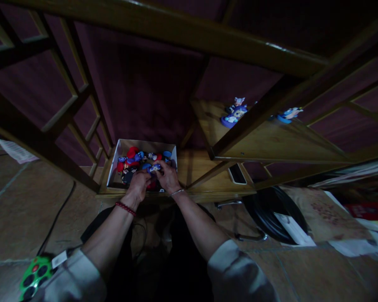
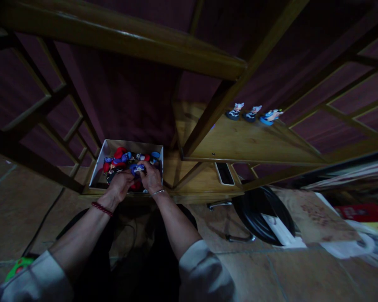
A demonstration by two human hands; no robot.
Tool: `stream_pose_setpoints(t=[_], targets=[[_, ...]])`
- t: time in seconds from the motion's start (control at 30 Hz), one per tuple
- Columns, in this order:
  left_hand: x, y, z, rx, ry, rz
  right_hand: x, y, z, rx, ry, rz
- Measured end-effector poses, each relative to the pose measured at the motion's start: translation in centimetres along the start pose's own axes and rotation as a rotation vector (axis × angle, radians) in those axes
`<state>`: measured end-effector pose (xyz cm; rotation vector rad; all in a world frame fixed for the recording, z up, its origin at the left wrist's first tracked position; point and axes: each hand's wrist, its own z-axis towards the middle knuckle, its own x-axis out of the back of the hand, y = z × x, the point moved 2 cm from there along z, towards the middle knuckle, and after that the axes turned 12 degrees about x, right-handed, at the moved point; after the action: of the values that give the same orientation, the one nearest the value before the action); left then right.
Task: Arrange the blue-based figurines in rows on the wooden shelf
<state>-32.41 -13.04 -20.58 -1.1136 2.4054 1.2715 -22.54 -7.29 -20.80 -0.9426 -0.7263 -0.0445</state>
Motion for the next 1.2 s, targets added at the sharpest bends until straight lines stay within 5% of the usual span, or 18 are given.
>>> stream_pose_setpoints(t=[0.43, 0.93, 1.2], targets=[[0.1, 0.7, 0.5, -0.034, 0.078, -0.062, -1.7, -0.7, 0.6, 0.098, 0.088, -0.06], [1.3, 2.2, 0.0, 0.108, 0.066, -0.125, -1.7, -0.5, 1.0, 0.351, -0.004, -0.13], [1.4, 2.0, 0.1, 0.082, 0.094, -0.129, -1.9, -0.7, 0.9, 0.303, 0.001, -0.115]])
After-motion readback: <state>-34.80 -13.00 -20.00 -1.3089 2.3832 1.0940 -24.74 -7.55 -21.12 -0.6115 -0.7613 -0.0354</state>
